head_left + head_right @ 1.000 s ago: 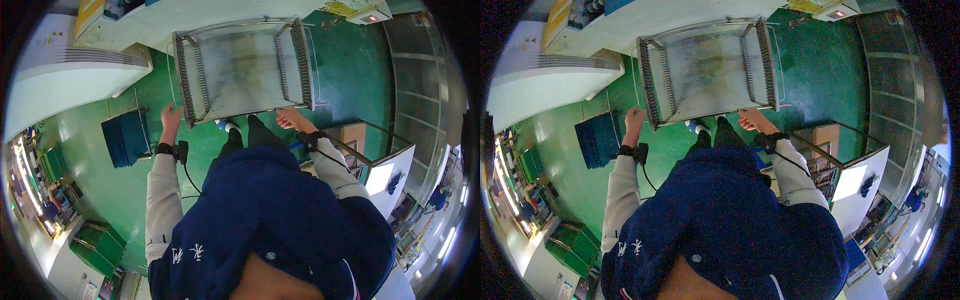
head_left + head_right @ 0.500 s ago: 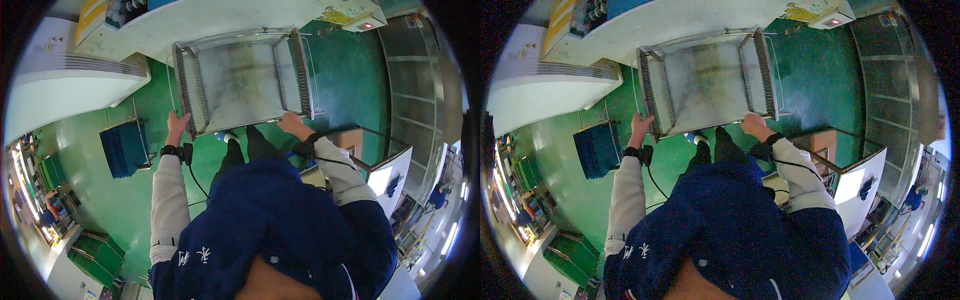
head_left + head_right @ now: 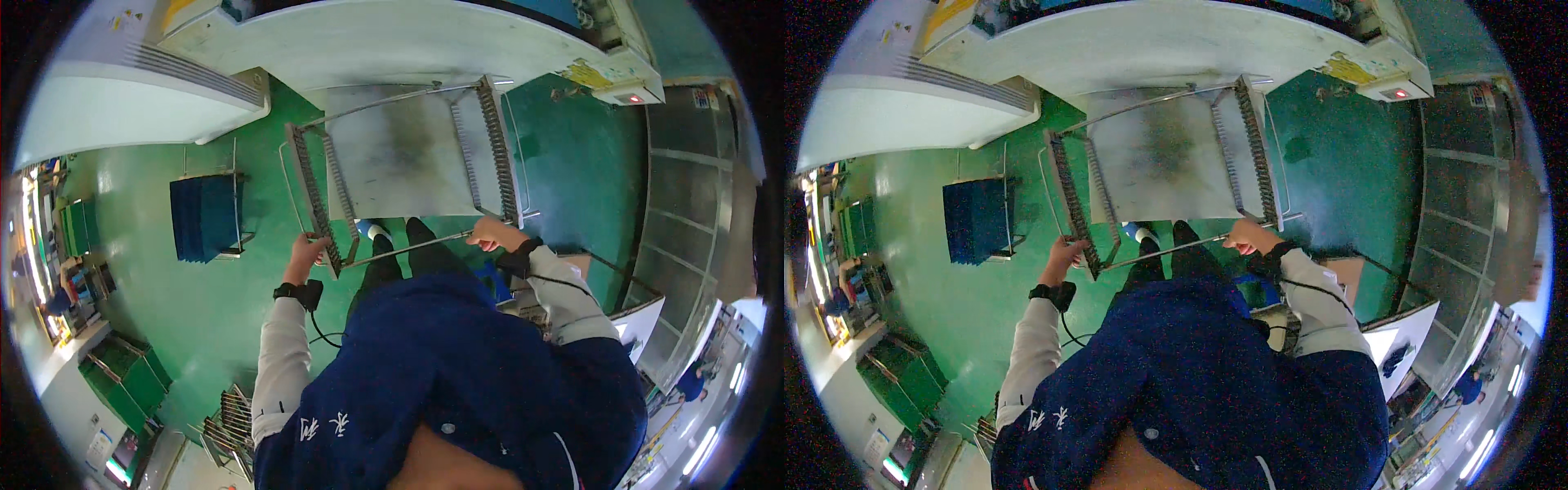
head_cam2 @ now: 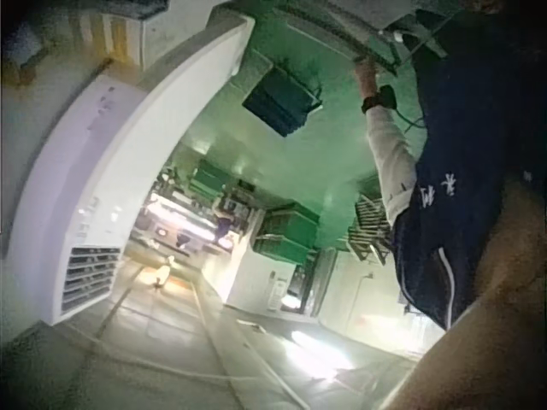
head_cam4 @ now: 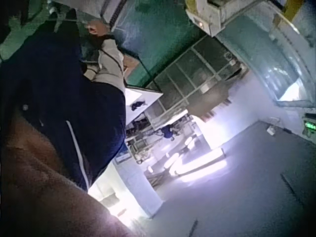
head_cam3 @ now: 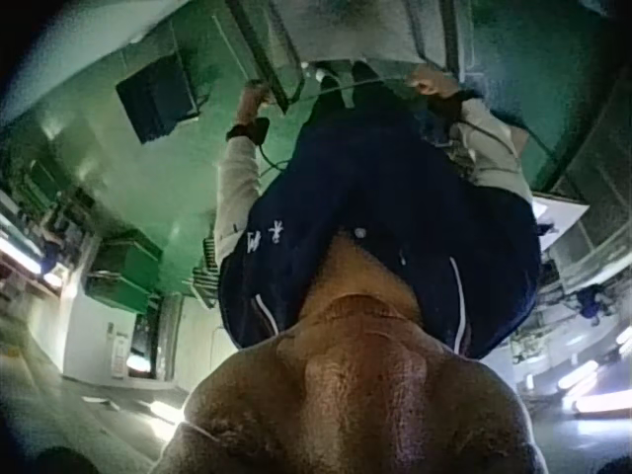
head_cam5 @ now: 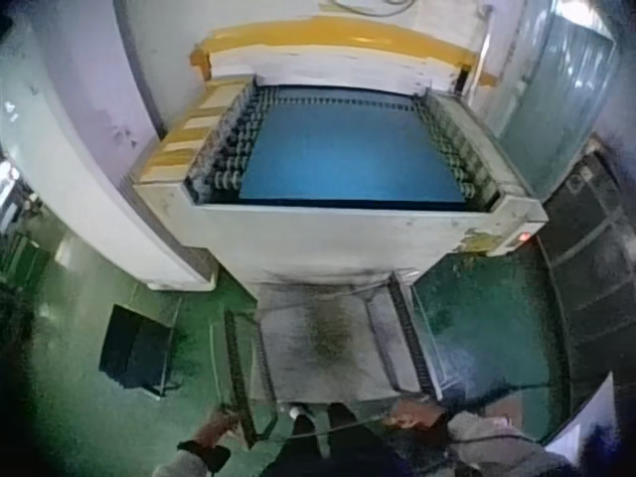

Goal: Manually feeding metal or plastic plates into a processing machine and organizing metal storage racks.

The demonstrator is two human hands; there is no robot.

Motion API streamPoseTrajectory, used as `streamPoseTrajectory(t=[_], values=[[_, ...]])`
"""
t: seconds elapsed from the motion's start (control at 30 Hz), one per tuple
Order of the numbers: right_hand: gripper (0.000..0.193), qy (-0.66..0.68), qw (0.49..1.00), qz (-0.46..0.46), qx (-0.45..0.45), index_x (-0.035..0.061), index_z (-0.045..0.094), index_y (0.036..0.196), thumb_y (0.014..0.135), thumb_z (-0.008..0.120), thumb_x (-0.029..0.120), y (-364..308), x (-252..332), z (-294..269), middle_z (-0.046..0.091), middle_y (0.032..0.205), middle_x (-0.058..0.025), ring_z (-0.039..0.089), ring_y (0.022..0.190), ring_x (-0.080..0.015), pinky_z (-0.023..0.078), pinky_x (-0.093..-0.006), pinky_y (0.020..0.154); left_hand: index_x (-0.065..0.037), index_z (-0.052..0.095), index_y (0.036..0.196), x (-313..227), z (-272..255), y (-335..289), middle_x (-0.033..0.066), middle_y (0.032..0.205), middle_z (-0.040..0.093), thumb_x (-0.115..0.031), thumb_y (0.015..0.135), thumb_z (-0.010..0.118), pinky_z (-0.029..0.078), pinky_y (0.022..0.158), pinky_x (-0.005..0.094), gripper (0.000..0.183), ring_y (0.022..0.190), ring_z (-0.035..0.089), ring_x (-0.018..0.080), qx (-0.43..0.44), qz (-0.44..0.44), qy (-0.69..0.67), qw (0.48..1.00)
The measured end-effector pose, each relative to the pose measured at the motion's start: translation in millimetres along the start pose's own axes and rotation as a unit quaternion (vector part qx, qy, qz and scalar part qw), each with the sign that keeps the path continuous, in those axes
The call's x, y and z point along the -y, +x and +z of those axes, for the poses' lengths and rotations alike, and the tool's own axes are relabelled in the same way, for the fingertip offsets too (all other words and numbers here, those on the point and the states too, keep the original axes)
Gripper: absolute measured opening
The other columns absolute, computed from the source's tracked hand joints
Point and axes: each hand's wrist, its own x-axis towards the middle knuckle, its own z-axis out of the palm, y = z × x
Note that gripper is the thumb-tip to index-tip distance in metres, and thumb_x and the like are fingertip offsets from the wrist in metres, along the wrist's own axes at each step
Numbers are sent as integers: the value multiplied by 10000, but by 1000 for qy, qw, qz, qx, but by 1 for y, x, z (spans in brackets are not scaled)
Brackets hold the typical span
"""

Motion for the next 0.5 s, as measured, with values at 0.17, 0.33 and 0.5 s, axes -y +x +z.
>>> streamPoseTrajectory(t=[0.17,0.33,0.5], values=[[179,-565,756,-288,-162,64,688,787,718,682,229,85,33,-85,664,759,-175,647,633,-337,497,-468,546,28,529,1116,15,8,-12,58,708,575,-209,737,786,428,436,289,516,539,540,130,-25,-6,-16,1000],[204,-149,875,-232,-398,113,702,834,732,694,289,83,164,-188,694,847,-149,657,757,-377,510,-485,651,8,544,1111,21,18,-4,61,729,585,-233,688,794,450,465,288,547,562,555,139,-92,-16,33,995],[283,-257,831,-257,-422,58,706,889,768,711,314,57,232,-222,694,907,-185,660,828,-395,523,-481,731,10,547,1139,41,24,9,105,792,644,-236,658,792,517,580,345,593,634,620,201,-156,4,73,985]])
